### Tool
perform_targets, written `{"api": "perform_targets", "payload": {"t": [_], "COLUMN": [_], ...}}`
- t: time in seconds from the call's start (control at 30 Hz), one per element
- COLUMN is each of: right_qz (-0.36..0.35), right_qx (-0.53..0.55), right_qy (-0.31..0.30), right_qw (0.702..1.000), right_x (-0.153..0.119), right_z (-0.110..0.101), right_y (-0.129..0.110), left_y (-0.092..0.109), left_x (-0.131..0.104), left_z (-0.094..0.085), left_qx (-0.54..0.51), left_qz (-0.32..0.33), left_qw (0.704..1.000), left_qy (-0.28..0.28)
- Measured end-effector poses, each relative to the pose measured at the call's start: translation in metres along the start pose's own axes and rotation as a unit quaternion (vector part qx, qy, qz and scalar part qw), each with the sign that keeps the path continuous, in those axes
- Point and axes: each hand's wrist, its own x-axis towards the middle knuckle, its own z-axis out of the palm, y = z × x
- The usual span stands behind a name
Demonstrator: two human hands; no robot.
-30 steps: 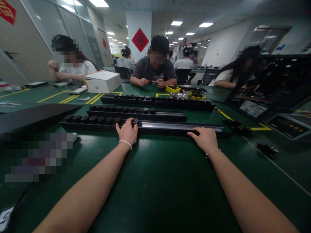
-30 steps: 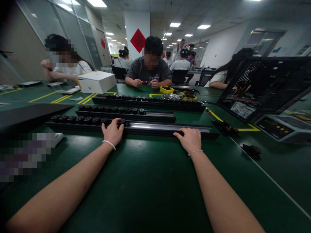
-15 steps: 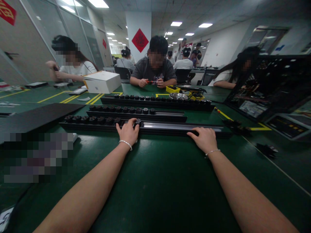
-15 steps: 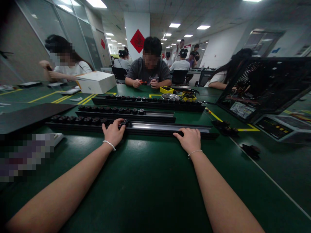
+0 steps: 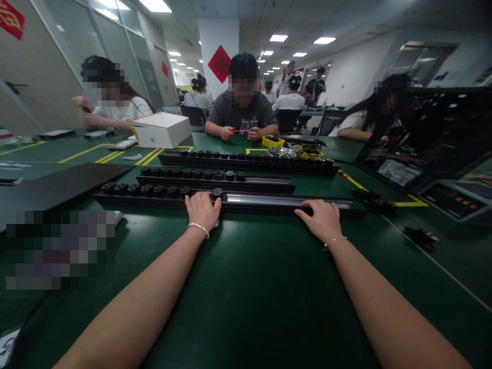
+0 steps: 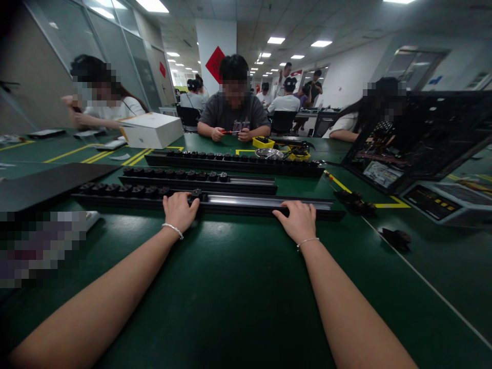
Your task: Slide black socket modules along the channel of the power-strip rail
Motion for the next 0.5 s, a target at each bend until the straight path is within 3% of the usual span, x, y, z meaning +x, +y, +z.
{"api": "perform_targets", "payload": {"t": [0.13,0.5], "right_qz": [0.006,-0.002], "right_qx": [0.000,-0.036], "right_qy": [0.008,-0.049], "right_qw": [1.000,0.998], "right_x": [-0.0014,-0.0029], "right_z": [0.0006,0.0004], "right_y": [-0.0034,-0.0064], "left_y": [0.0004,0.0021], "left_x": [-0.0005,-0.0009], "left_z": [-0.0006,-0.0023], "left_qx": [-0.004,-0.007], "left_qz": [0.006,0.018], "left_qw": [1.000,1.000], "left_qy": [-0.006,-0.011]}}
